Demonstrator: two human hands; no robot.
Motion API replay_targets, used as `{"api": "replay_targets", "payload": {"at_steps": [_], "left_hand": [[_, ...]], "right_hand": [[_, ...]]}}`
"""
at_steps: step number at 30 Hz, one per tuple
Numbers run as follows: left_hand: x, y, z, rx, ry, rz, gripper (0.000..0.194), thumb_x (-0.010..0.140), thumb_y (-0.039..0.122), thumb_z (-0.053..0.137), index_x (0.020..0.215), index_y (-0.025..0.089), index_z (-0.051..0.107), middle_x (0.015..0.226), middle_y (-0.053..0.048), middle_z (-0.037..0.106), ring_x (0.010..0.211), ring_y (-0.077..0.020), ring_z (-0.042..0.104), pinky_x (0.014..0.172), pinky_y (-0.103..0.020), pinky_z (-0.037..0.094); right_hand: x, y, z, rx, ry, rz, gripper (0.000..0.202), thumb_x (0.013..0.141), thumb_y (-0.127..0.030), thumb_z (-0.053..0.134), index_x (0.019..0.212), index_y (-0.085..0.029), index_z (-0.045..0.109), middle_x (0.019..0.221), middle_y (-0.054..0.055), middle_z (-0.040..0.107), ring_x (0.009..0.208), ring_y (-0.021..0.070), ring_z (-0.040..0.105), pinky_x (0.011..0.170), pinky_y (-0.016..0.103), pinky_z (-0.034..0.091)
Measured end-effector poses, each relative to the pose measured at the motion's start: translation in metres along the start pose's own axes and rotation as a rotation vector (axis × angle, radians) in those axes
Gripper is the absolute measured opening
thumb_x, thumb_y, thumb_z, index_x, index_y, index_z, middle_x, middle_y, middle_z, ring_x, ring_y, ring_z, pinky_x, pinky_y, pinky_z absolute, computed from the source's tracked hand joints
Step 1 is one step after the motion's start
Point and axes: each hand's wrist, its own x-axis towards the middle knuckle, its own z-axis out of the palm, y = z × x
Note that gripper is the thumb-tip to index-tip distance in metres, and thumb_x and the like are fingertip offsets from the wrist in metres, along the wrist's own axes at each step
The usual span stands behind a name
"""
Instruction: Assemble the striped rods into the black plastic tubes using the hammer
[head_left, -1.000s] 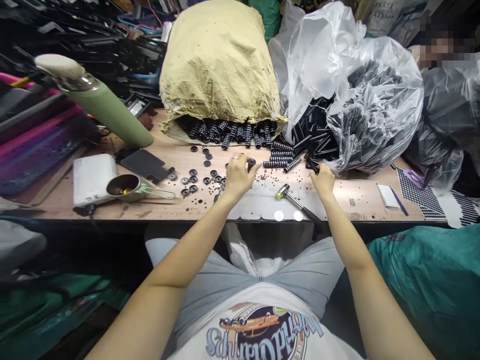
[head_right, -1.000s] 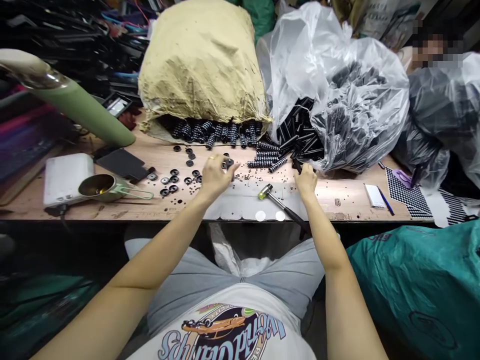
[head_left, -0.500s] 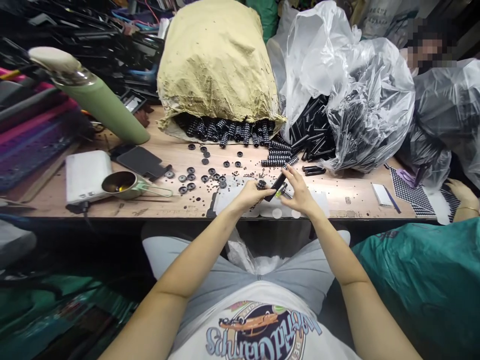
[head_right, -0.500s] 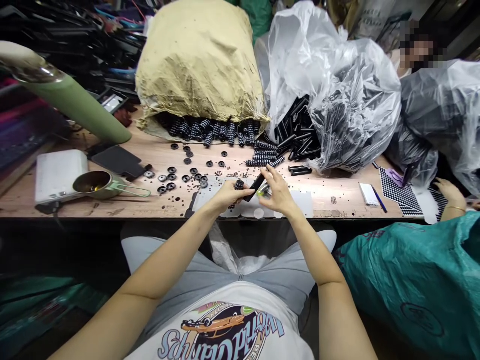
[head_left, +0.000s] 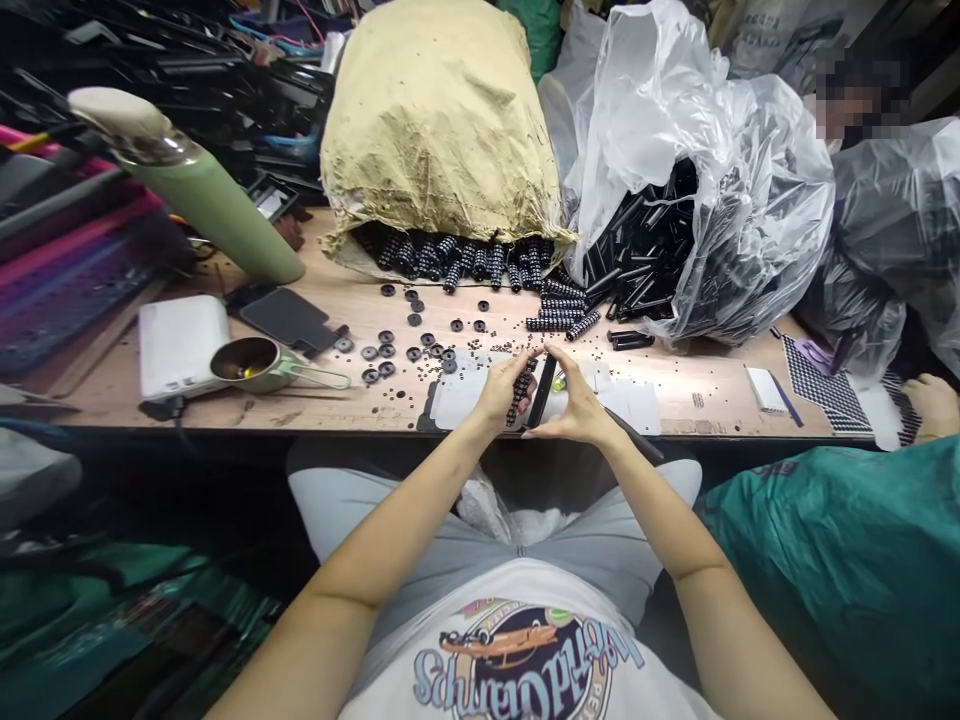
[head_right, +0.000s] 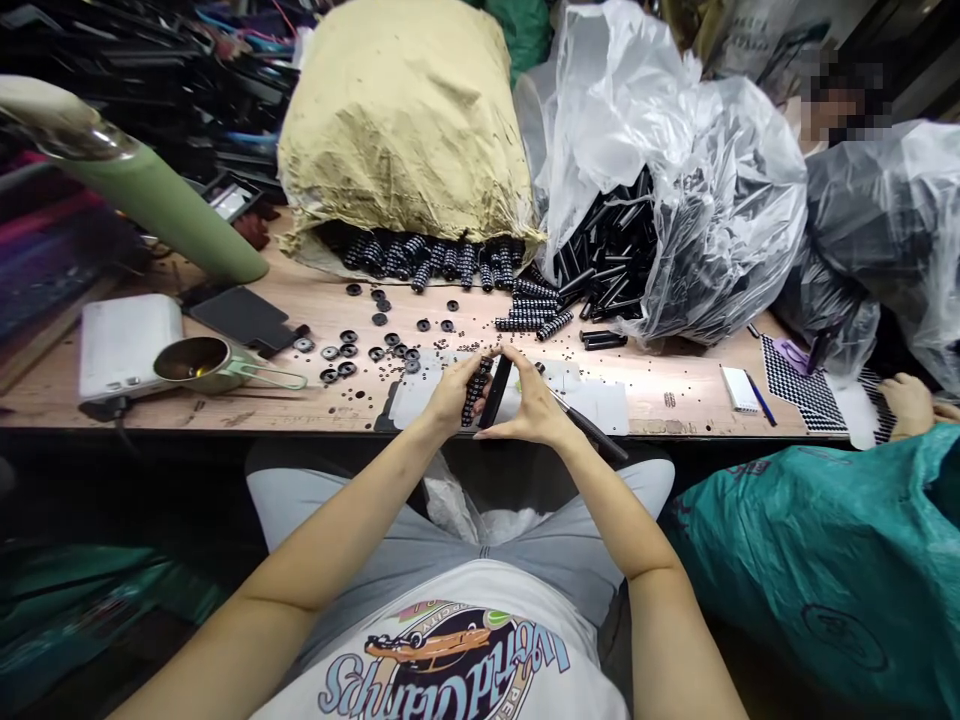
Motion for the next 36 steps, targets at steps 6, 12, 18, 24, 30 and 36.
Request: {"api": "replay_targets", "payload": {"at_steps": [6, 12, 18, 24, 30, 36], "left_hand": [[-0.006, 0.004, 0.015, -0.068, 0.088, -0.137, 0.033, 0.078, 0.047, 0.060, 0.075, 0.015, 0.054, 0.051, 0.002, 0.053, 0.039, -0.0111, 0.052, 0.039, -0.022, 0.041], [-0.007, 0.008, 0.017, 0.030, 0.060, -0.149, 0.039, 0.080, 0.054, 0.058, 0.077, 0.015, 0.053, 0.047, 0.004, 0.047, 0.036, -0.0123, 0.052, 0.037, -0.022, 0.042], [-0.003, -0.003, 0.010, 0.311, 0.041, -0.032, 0.037, 0.090, 0.044, 0.045, 0.096, 0.011, 0.060, 0.070, -0.004, 0.058, 0.054, -0.0143, 0.059, 0.056, -0.030, 0.052], [-0.003, -0.042, -0.009, 1.214, 0.083, 0.553, 0.048, 0.082, 0.018, 0.055, 0.129, 0.008, 0.053, 0.105, -0.016, 0.058, 0.101, -0.0258, 0.056, 0.091, -0.041, 0.047], [0.001, -0.046, -0.034, 1.574, -0.176, 0.705, 0.040, 0.091, 0.010, 0.038, 0.127, 0.008, 0.054, 0.103, -0.018, 0.063, 0.096, -0.0243, 0.059, 0.085, -0.038, 0.048], [-0.009, -0.037, -0.035, 1.688, -0.144, 0.733, 0.037, 0.093, 0.012, 0.038, 0.122, 0.017, 0.059, 0.105, -0.016, 0.065, 0.100, -0.0265, 0.059, 0.087, -0.045, 0.041]], "right_hand": [[0.002, -0.006, 0.008, 0.041, -0.042, -0.038, 0.121, 0.053, -0.051, 0.084, 0.147, -0.019, 0.013, 0.151, 0.017, 0.026, 0.142, 0.0272, 0.025, 0.119, 0.044, 0.023], [0.000, -0.004, 0.013, 0.009, -0.018, 0.040, 0.115, 0.053, -0.041, 0.085, 0.144, -0.019, 0.019, 0.144, 0.016, 0.035, 0.138, 0.0287, 0.032, 0.114, 0.045, 0.032], [-0.001, 0.002, 0.026, -0.102, 0.044, 0.078, 0.107, 0.054, -0.031, 0.081, 0.141, -0.016, 0.022, 0.139, 0.016, 0.039, 0.133, 0.0290, 0.037, 0.112, 0.045, 0.034], [-0.009, 0.014, 0.041, -0.301, 0.101, 0.171, 0.083, 0.068, -0.024, 0.070, 0.138, -0.010, 0.028, 0.137, 0.021, 0.042, 0.130, 0.0300, 0.040, 0.110, 0.047, 0.035], [-0.050, 0.018, -0.007, -0.731, 0.032, 0.593, 0.028, 0.085, -0.034, 0.060, 0.105, -0.014, 0.056, 0.113, 0.019, 0.058, 0.110, 0.0312, 0.052, 0.089, 0.045, 0.044], [-0.063, -0.008, -0.033, -0.526, 0.143, 0.687, 0.033, 0.099, -0.042, 0.027, 0.095, -0.020, 0.052, 0.073, 0.003, 0.060, 0.065, 0.0185, 0.058, 0.060, 0.026, 0.038]]}}
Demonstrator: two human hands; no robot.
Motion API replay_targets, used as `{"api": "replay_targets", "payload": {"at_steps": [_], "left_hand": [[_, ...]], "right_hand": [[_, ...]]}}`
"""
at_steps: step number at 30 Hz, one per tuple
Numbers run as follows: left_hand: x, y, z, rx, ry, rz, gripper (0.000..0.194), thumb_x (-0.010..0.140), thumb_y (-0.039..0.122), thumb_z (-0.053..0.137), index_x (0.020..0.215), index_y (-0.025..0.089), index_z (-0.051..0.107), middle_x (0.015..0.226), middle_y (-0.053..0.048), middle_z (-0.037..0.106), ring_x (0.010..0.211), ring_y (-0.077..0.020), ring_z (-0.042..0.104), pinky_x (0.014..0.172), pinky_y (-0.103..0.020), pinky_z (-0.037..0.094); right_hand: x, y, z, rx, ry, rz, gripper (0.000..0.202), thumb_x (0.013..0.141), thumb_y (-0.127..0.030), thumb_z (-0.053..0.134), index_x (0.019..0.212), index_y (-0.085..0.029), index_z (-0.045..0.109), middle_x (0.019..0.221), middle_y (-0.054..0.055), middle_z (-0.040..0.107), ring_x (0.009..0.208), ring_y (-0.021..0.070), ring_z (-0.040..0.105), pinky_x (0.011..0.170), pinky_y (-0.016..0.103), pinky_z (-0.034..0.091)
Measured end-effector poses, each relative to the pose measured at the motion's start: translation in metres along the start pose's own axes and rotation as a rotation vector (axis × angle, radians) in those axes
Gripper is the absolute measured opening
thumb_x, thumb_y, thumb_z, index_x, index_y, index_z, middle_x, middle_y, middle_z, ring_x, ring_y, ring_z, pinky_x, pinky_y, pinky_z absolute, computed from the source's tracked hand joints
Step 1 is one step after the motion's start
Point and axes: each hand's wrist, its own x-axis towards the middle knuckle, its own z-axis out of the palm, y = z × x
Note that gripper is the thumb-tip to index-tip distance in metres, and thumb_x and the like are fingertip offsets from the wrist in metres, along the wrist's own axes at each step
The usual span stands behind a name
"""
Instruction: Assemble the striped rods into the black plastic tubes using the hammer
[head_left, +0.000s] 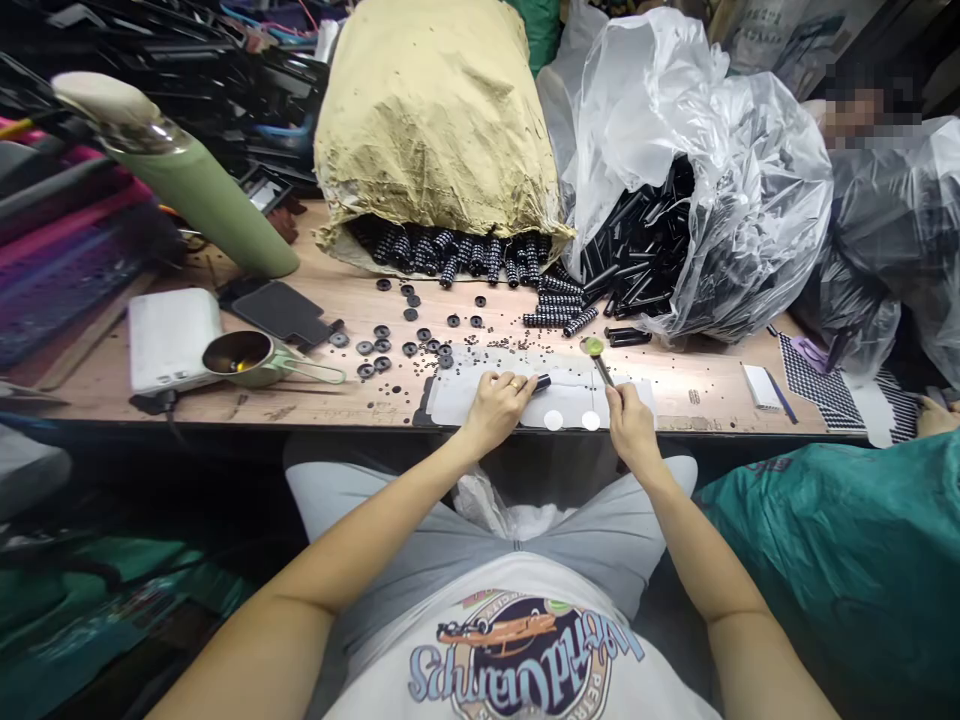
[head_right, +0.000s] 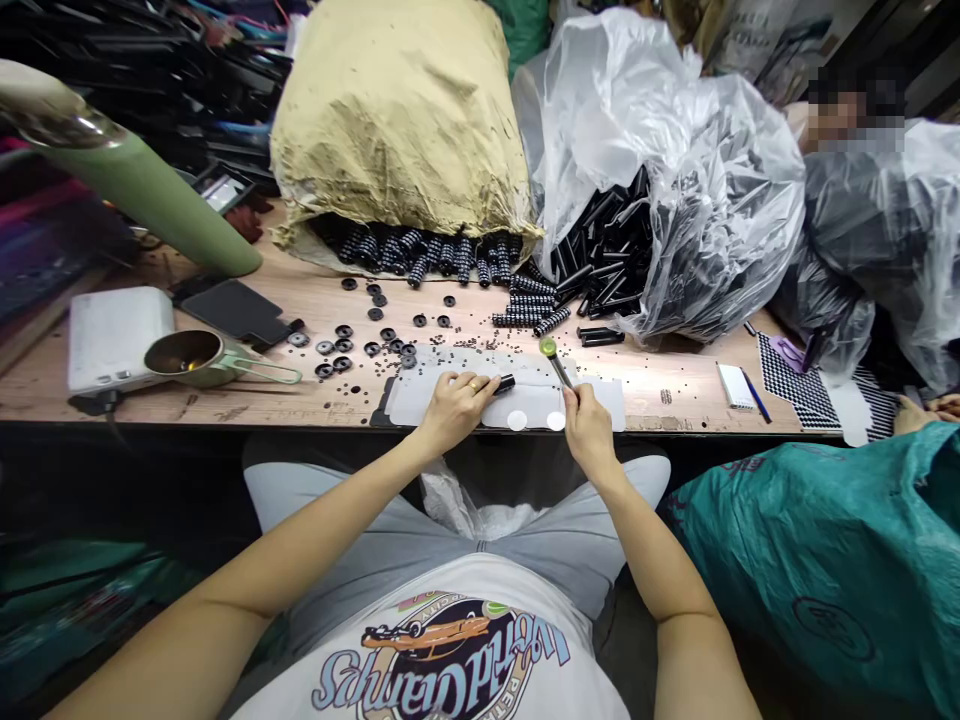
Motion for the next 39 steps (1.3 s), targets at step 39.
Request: {"api": "replay_targets", "payload": {"at_steps": [39], "left_hand": [[0.219, -0.114, -0.020, -0.367, 0.196, -0.731, 0.034, 0.091, 0.000, 0.040, 0.123, -0.007, 0.032, 0.129, -0.028, 0.042, 0.117, -0.0253, 0.039, 0.101, -0.045, 0.028]], "right_hand": [[0.060, 0.008, 0.028, -0.225, 0.041, -0.151, 0.027, 0.094, -0.037, 0.046, 0.105, -0.014, 0.057, 0.103, 0.013, 0.060, 0.097, 0.0245, 0.051, 0.081, 0.034, 0.042]]}}
